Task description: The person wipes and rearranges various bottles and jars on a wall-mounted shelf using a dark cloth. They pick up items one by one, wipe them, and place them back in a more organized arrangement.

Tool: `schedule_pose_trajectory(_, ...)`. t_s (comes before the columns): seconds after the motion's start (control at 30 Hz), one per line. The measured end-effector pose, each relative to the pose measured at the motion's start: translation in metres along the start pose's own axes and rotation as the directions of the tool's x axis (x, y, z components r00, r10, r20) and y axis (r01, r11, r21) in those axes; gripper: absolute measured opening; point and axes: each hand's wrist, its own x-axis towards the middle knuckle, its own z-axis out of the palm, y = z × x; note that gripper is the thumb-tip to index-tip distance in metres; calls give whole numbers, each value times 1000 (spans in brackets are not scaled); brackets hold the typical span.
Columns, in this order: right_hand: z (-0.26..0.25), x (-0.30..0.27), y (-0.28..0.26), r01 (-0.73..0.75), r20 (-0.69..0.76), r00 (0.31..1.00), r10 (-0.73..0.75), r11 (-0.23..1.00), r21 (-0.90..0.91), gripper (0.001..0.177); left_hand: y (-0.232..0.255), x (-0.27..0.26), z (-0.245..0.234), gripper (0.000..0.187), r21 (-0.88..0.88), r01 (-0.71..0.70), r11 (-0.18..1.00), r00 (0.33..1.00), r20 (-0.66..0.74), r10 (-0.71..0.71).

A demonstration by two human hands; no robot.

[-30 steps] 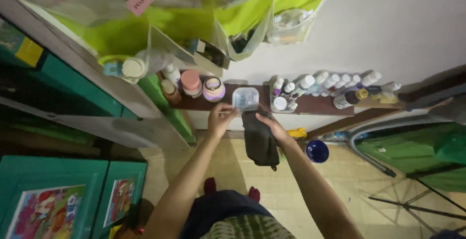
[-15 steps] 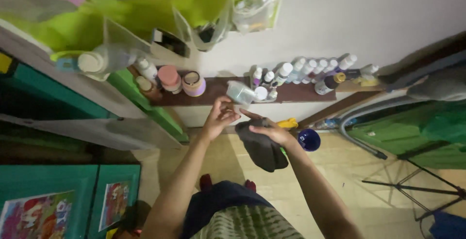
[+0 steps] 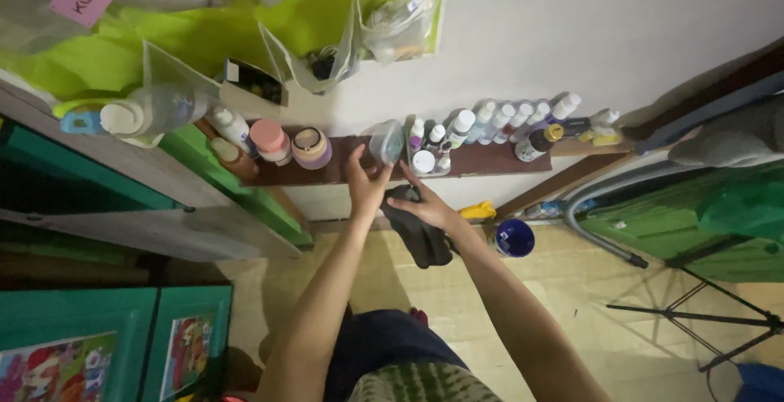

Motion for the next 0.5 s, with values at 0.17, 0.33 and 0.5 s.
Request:
schedule_pose_trajectory(0.17,1,-1,-3,-13,9,1000,13,1000,-14,106,-18,7,3,89,199,-183,963,982,-8,188)
schedule_pose_trajectory(0.33,4,-4,0,-8,-7,1000,8,1000,7,98,-21,16,3,62,356,-113,928,993,11,116)
schedule_pose_trajectory(0.5,2,-47,-36,84,-126,990,-57,973,217,81,15,-13,-30,50,184,143,972,989,-55,-135)
